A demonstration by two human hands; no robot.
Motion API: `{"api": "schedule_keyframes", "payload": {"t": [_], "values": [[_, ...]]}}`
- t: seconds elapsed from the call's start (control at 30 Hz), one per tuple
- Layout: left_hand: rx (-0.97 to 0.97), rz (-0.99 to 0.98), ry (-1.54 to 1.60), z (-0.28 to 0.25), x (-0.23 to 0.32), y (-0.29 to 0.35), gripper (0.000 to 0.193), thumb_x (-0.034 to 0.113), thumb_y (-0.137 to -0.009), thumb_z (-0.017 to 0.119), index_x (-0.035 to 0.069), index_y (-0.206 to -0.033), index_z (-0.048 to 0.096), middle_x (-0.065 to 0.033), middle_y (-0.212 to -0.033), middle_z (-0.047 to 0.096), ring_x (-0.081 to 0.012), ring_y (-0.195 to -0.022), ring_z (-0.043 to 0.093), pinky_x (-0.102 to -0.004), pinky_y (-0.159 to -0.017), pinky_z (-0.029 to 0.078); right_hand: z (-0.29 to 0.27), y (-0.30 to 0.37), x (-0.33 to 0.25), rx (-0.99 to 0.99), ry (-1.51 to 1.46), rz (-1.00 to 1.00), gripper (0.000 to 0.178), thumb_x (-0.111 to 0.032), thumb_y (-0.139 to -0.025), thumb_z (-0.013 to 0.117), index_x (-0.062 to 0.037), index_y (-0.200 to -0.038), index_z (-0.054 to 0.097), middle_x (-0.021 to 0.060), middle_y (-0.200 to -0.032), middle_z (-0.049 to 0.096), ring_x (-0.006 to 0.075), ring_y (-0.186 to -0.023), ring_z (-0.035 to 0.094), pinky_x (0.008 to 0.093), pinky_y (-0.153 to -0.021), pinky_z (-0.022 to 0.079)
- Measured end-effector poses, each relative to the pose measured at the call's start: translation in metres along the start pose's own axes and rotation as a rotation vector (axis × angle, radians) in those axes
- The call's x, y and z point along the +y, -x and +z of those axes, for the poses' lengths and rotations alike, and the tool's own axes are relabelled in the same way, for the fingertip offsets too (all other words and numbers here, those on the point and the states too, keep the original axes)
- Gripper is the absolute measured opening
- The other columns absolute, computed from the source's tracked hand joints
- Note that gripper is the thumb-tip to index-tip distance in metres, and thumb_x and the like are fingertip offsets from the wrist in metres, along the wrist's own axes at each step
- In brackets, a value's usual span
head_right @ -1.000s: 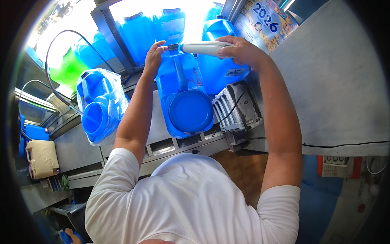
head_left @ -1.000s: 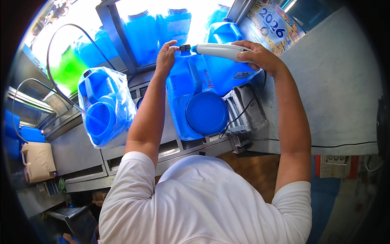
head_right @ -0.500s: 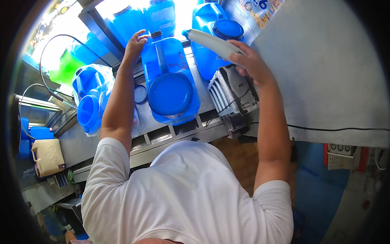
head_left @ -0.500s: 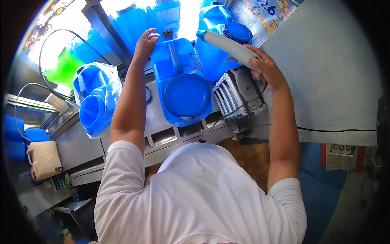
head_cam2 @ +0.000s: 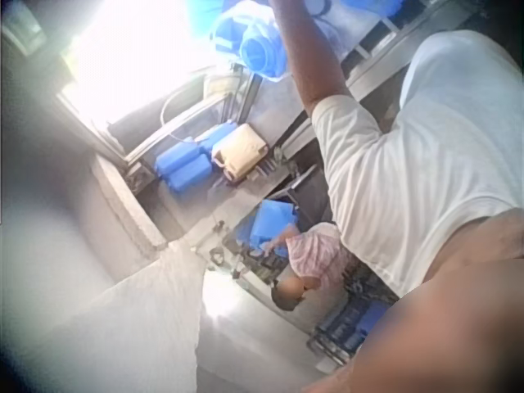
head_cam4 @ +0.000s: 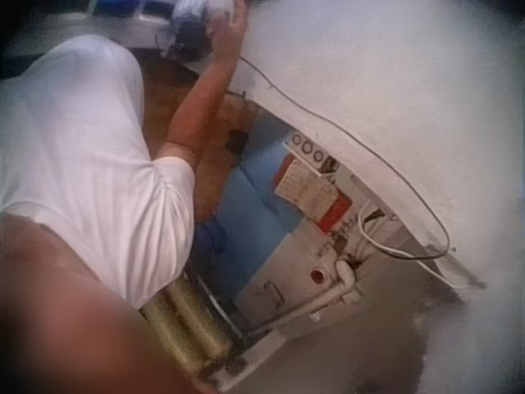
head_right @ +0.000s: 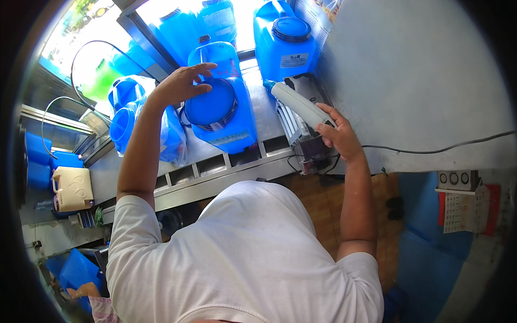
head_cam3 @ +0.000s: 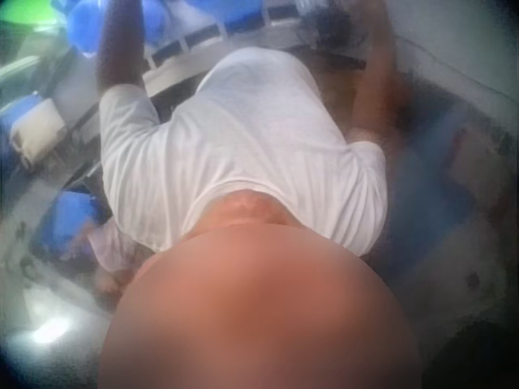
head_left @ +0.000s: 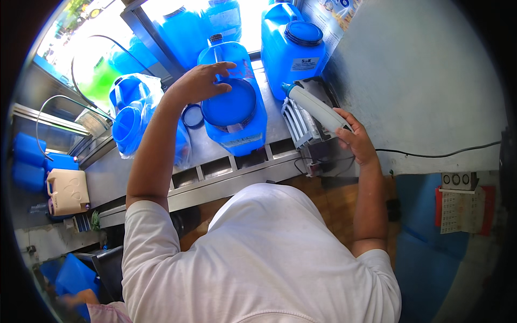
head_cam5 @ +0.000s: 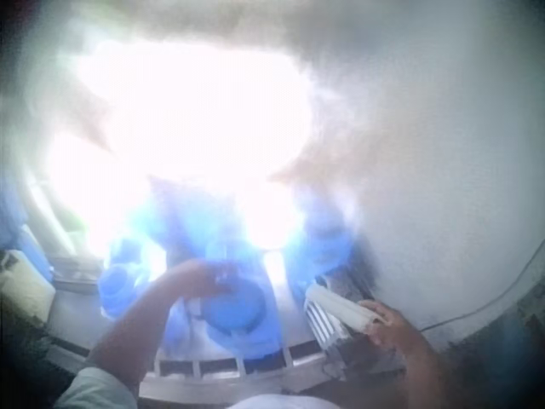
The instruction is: The person places purple labels on the caps of blue plastic jerrycans, then uses a handheld heat gun to seal the labels. They also place a jerrycan into a clear plastic bag and handle coins briefly before continuing to label and seal additional containers.
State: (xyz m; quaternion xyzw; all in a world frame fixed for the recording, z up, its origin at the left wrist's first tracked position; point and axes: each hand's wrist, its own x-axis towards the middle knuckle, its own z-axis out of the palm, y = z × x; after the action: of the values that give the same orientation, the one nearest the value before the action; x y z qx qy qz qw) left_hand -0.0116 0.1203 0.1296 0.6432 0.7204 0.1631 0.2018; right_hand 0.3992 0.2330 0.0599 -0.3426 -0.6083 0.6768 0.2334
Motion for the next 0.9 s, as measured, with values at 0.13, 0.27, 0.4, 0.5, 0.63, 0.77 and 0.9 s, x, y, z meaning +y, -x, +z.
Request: {"api": "schedule_keyframes", "payload": {"t": [0.13, 0.27, 0.4, 0.5, 0.63, 0.77, 0.9], "values": [[0.001, 0.024, -0.017, 0.004, 0.0, 0.002, 0.059, 0.026, -0.086, 0.076, 0.017, -0.141, 0.055, -0.0149, -0.126, 0.067, -0.0322, -0.115, 0.065, -0.0441, -0.097, 0.053, -0.006, 0.012, 0.005, -0.036, 0.007, 0.007, 0.063, -0.023, -0.084, 0.071, -0.0052, -0.141, 0.049, 0.0021, -0.094, 0.062, 0.0026, -0.061, 0.047, 0.0178, -0.054, 0.041], [0.039, -0.001, 0.002, 0.007, 0.002, 0.003, 0.06, 0.026, -0.087, 0.076, 0.017, -0.142, 0.054, -0.0172, -0.127, 0.066, -0.0336, -0.119, 0.063, -0.0471, -0.101, 0.051, -0.011, 0.022, 0.005, -0.054, 0.006, -0.015, 0.062, -0.022, -0.085, 0.071, -0.0034, -0.141, 0.05, -0.0011, -0.087, 0.056, 0.0027, -0.059, 0.045, 0.0177, -0.052, 0.038], [0.125, -0.005, -0.02, 0.014, 0.014, 0.008, 0.071, 0.036, -0.086, 0.078, 0.019, -0.148, 0.047, -0.0195, -0.139, 0.057, -0.0369, -0.131, 0.052, -0.0516, -0.107, 0.045, -0.011, 0.029, 0.003, -0.08, 0.029, -0.02, 0.063, -0.023, -0.084, 0.071, -0.0034, -0.141, 0.05, -0.0002, -0.089, 0.057, 0.0028, -0.059, 0.045, 0.018, -0.052, 0.038], [0.125, 0.02, -0.199, 0.023, 0.035, 0.014, 0.098, 0.055, -0.071, 0.084, 0.022, -0.152, 0.04, -0.0189, -0.152, 0.043, -0.0392, -0.14, 0.042, -0.0541, -0.11, 0.041, -0.012, 0.032, 0.001, -0.1, 0.033, -0.033, 0.064, -0.025, -0.084, 0.071, -0.0046, -0.141, 0.051, 0.0004, -0.091, 0.058, 0.003, -0.06, 0.045, 0.0182, -0.052, 0.039], [-0.023, -0.222, -0.419, 0.034, 0.069, 0.019, 0.126, 0.065, -0.049, 0.089, 0.023, -0.155, 0.033, -0.0179, -0.157, 0.033, -0.0411, -0.142, 0.038, -0.0534, -0.112, 0.038, -0.013, 0.031, -0.001, -0.146, 0.056, -0.039, 0.064, -0.027, -0.083, 0.07, -0.0059, -0.141, 0.051, 0.0007, -0.094, 0.059, 0.003, -0.062, 0.046, 0.0184, -0.053, 0.039], [-0.104, -0.29, -0.408, 0.029, 0.088, 0.018, 0.128, 0.06, -0.047, 0.091, 0.024, -0.155, 0.033, -0.0181, -0.156, 0.035, -0.0412, -0.14, 0.039, -0.0501, -0.112, 0.04, -0.013, 0.026, -0.002, -0.165, 0.036, -0.048, 0.059, -0.022, -0.083, 0.07, -0.0073, -0.138, 0.054, 0.0008, -0.089, 0.06, 0.0031, -0.059, 0.047, 0.0189, -0.052, 0.04], [-0.152, -0.344, -0.377, 0.026, 0.096, 0.017, 0.125, 0.055, -0.049, 0.091, 0.024, -0.155, 0.033, -0.0177, -0.155, 0.036, -0.0411, -0.139, 0.042, -0.0482, -0.111, 0.042, -0.012, 0.023, -0.002, -0.178, 0.053, -0.082, 0.057, -0.022, -0.084, 0.069, -0.0069, -0.137, 0.054, 0.0015, -0.089, 0.061, 0.0033, -0.059, 0.047, 0.0193, -0.052, 0.04]]}}
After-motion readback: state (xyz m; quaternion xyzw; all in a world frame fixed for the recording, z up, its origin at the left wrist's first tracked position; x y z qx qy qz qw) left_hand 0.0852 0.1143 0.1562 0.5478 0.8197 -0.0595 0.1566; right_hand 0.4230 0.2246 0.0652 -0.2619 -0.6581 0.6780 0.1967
